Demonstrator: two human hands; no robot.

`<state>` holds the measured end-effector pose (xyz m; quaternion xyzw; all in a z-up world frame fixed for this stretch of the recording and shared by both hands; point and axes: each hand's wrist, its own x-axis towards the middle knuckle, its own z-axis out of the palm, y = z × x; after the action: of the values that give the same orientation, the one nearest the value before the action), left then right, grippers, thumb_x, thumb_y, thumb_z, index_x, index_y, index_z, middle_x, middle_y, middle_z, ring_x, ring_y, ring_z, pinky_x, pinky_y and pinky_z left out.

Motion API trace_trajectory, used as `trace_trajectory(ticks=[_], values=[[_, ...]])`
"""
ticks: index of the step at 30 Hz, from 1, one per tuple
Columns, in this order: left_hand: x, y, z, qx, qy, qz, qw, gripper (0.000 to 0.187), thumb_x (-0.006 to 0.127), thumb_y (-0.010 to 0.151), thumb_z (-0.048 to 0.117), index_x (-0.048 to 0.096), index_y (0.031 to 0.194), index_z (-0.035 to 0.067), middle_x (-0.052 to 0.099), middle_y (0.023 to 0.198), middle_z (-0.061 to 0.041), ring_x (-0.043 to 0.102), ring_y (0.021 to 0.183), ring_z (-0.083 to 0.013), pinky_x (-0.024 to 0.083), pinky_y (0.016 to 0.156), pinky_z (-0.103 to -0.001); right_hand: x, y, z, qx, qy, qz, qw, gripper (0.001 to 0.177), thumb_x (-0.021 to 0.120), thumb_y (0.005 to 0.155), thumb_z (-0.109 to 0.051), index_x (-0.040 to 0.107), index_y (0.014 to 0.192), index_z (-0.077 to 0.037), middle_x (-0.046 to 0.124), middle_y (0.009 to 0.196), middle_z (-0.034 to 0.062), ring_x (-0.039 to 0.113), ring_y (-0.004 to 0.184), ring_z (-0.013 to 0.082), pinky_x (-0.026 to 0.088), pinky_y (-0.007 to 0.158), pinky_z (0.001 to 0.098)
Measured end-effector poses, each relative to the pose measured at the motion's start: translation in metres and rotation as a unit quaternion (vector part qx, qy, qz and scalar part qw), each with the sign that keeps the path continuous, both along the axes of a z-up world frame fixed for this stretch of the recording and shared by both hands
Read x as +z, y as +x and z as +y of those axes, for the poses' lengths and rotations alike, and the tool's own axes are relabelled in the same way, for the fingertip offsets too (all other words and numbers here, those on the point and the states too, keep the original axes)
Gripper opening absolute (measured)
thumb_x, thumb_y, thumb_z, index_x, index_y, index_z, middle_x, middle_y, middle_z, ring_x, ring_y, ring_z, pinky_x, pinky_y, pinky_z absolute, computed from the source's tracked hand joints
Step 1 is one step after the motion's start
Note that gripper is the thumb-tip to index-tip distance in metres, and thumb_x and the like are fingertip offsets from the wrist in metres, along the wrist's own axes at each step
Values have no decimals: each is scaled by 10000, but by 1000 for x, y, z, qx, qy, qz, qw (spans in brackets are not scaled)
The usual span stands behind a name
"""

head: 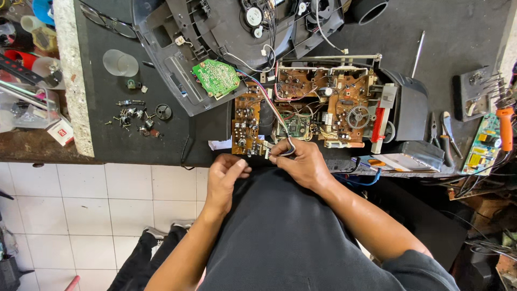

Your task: The person works on a disassembled boombox, handling a circuit board and connecting wires. They use a multimeter to test components and manipulate the internal gears and casing of the device.

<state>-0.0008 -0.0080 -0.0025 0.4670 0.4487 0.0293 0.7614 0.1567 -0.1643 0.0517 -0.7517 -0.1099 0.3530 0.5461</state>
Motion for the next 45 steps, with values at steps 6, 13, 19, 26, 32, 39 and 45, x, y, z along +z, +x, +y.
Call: trace_trajectory(ticks=[6,13,19,26,32,39,45], values=[[6,20,-8,27,-120,-61,990,405,808,823,9,566,1147,-17,732,1021,-235,776,915,-364,668,754,-418,8,-5,5,44,62,-108,991,141,781,768,16,785,826,-112,770,788,84,755,757,221,592,732,355],[9,35,-10,51,-171,-94,980,444,801,816,-25,588,1206,-16,761,1020,-216,788,875,-346,679,754,-453,-14,-8,6,84,79,-228,967,172,746,774,58,742,843,-99,755,839,118,753,784,356,593,726,427],[2,34,-13,56,-184,-108,975,404,784,825,-65,608,1185,-16,775,954,-222,797,822,-345,683,713,-448,-15,-8,8,96,86,-267,955,204,726,777,80,748,841,-113,760,842,97,756,775,341,599,709,427],[19,40,-11,58,-171,-89,980,229,816,815,-58,645,967,-55,762,805,-218,798,761,-332,678,708,-449,-5,-7,14,97,68,-263,957,198,721,774,81,741,817,-111,754,817,115,744,750,370,587,693,448],[19,41,-12,51,-164,-87,981,184,831,806,-56,653,851,-65,752,735,-220,792,699,-303,673,670,-420,-3,-6,15,104,71,-271,954,188,731,777,66,733,808,-120,750,816,105,747,759,362,585,692,440],[-4,34,-20,33,-159,-76,984,186,848,808,-35,697,903,-86,759,747,-203,785,692,-268,668,676,-384,-6,-7,14,106,47,-259,959,159,751,783,45,742,815,-110,759,826,125,752,780,376,583,701,451],[-1,35,-18,31,-161,-74,984,193,859,806,-12,709,906,-81,755,743,-186,780,679,-256,667,664,-377,-3,-6,16,112,35,-247,962,160,772,778,34,745,824,-117,765,837,110,756,795,366,587,720,440]])
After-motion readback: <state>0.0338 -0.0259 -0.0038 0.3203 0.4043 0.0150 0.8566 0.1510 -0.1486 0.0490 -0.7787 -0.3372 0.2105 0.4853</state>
